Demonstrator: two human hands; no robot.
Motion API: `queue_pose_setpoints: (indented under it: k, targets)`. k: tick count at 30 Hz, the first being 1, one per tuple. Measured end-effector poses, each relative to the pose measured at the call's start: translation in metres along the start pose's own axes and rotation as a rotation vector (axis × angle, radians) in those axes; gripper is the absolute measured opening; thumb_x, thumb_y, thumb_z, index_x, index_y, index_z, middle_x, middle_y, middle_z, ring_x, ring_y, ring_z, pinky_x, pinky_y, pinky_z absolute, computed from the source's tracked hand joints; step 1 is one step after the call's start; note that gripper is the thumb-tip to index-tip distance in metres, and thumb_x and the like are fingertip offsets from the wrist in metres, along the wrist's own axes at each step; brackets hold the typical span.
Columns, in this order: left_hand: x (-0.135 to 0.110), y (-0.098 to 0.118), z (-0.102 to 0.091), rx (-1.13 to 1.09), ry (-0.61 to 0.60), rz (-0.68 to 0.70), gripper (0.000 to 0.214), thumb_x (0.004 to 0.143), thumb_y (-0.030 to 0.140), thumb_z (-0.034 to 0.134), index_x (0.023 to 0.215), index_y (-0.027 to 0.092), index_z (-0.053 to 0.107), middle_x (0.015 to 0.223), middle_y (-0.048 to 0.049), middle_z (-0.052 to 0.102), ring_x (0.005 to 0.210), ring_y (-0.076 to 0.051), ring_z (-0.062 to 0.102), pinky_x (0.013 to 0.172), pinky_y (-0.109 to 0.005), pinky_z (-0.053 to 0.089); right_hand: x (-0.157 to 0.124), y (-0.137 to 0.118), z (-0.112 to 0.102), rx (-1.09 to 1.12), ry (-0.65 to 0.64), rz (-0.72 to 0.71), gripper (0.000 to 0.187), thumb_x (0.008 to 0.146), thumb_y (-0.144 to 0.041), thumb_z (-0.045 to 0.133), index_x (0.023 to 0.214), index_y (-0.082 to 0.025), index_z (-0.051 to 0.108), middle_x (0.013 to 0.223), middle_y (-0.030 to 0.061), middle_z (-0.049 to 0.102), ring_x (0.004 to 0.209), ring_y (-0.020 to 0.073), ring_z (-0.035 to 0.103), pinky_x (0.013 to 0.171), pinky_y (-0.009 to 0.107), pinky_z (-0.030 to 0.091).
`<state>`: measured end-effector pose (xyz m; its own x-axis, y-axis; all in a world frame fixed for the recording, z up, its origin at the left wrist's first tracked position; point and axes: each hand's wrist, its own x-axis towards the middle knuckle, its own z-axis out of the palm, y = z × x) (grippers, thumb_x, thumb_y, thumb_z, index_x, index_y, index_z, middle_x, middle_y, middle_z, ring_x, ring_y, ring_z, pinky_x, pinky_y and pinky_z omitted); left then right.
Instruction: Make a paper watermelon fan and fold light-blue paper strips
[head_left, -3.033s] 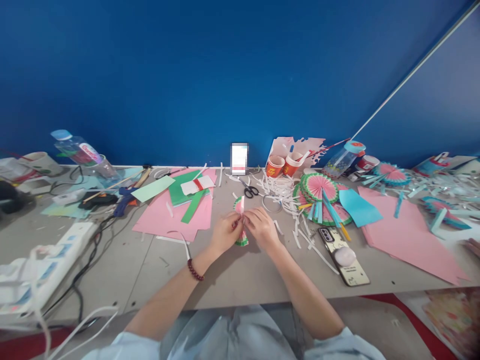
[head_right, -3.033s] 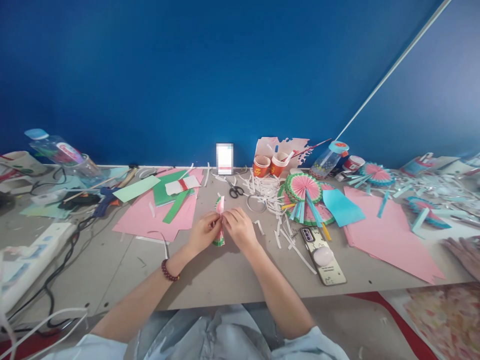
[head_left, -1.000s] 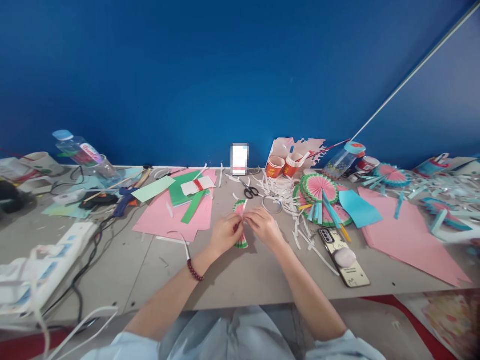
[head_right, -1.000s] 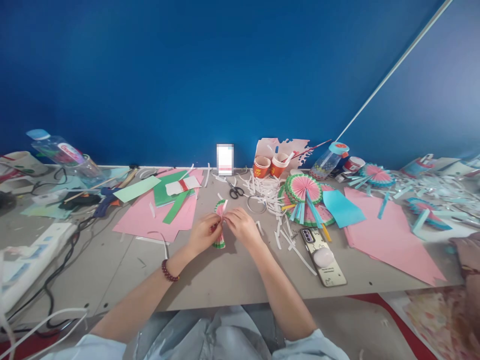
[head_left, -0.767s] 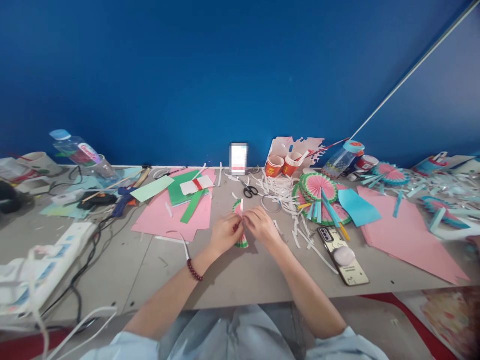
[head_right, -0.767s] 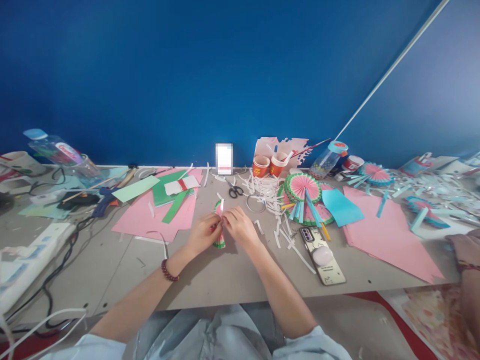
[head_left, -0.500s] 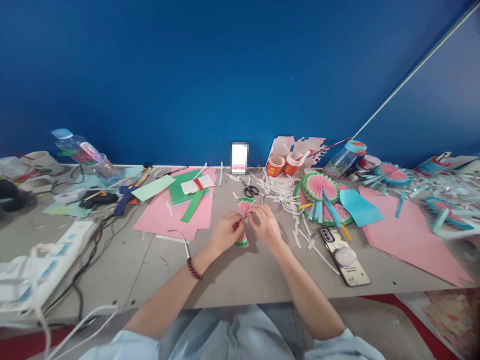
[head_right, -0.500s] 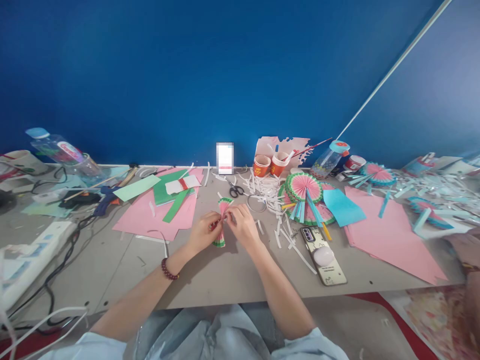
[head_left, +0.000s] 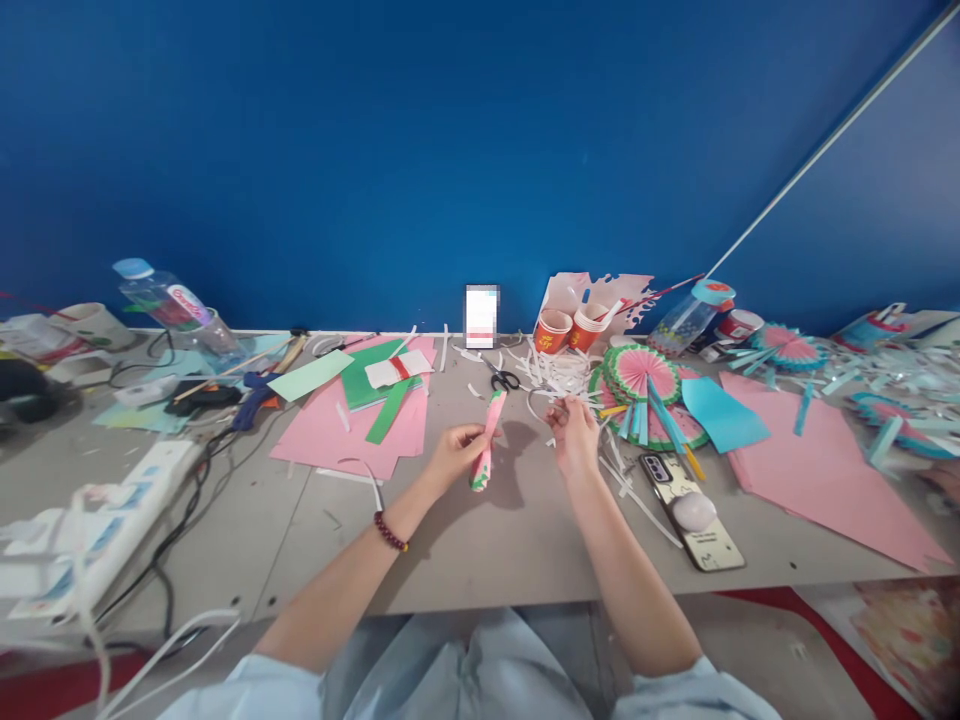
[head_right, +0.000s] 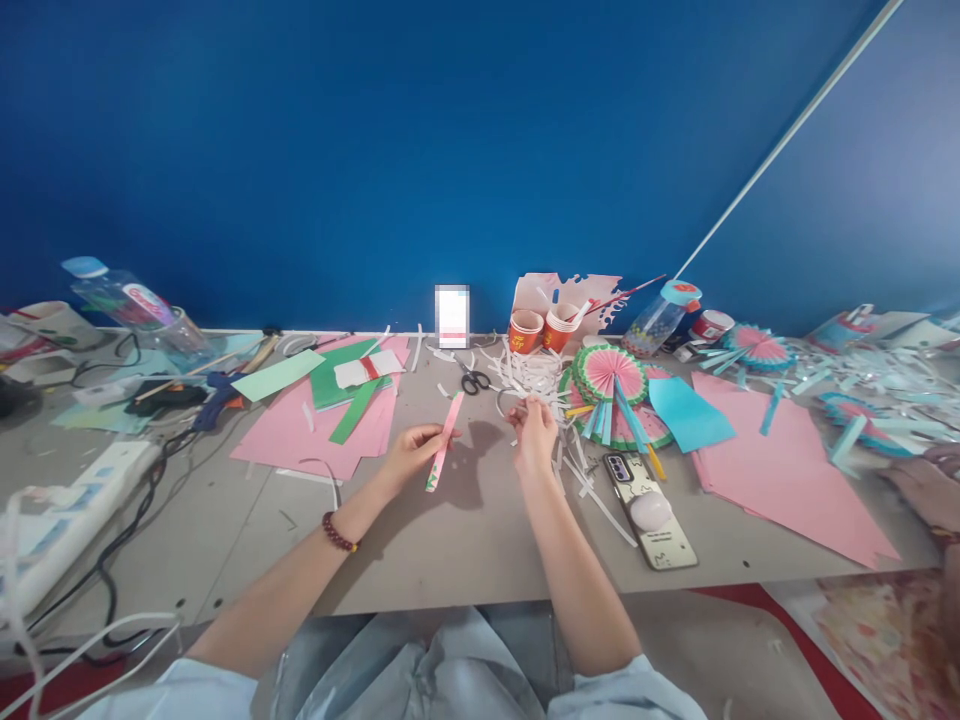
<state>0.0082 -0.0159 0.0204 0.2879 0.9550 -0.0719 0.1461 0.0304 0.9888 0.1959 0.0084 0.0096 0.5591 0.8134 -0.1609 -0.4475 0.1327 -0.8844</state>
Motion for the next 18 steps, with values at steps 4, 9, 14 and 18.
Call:
queue_pose_setpoints:
  k: [4,9,14,18]
  targets:
    - [-0.003,0.008,-0.001,-0.081,-0.033,-0.03,0.03,0.077,0.044,0.058,0.081,0.017,0.071,0.072,-0.0059,0.066,0.059,-0.013,0.053,0.055,-0.025,0.041,0.004,0.004,-0.002,0.041,0.015,0.084,0.031,0.057,-0.036,0.074,0.07,-0.017,0.054,0.059,-0.0061,0.056,0.05,0.0077,0.056,0.049,0.02,0.048]
    - [-0.008,0.014,-0.002,-0.173,-0.131,-0.038,0.032,0.077,0.043,0.06,0.089,0.017,0.072,0.076,-0.0071,0.066,0.068,-0.015,0.057,0.06,-0.024,0.041,0.002,0.004,-0.003,-0.022,-0.045,0.026,0.033,0.057,-0.04,0.076,0.068,-0.017,0.056,0.055,-0.006,0.055,0.051,0.008,0.055,0.049,0.019,0.046]
    - [-0.009,0.015,-0.002,-0.259,-0.166,-0.037,0.028,0.076,0.042,0.062,0.075,0.016,0.072,0.081,-0.0084,0.068,0.083,-0.019,0.06,0.071,-0.026,0.043,-0.011,-0.002,0.002,-0.085,-0.305,-0.063,0.03,0.068,-0.038,0.069,0.093,-0.021,0.065,0.08,0.0004,0.066,0.071,0.0129,0.063,0.067,0.027,0.051]
    - [-0.01,0.016,0.0,-0.245,-0.187,-0.085,0.029,0.075,0.043,0.063,0.079,0.016,0.072,0.081,-0.008,0.068,0.08,-0.02,0.061,0.071,-0.027,0.043,-0.028,-0.006,0.008,-0.18,-0.608,-0.165,0.03,0.077,-0.035,0.063,0.105,-0.025,0.063,0.115,0.0042,0.062,0.105,0.0194,0.058,0.088,0.034,0.047]
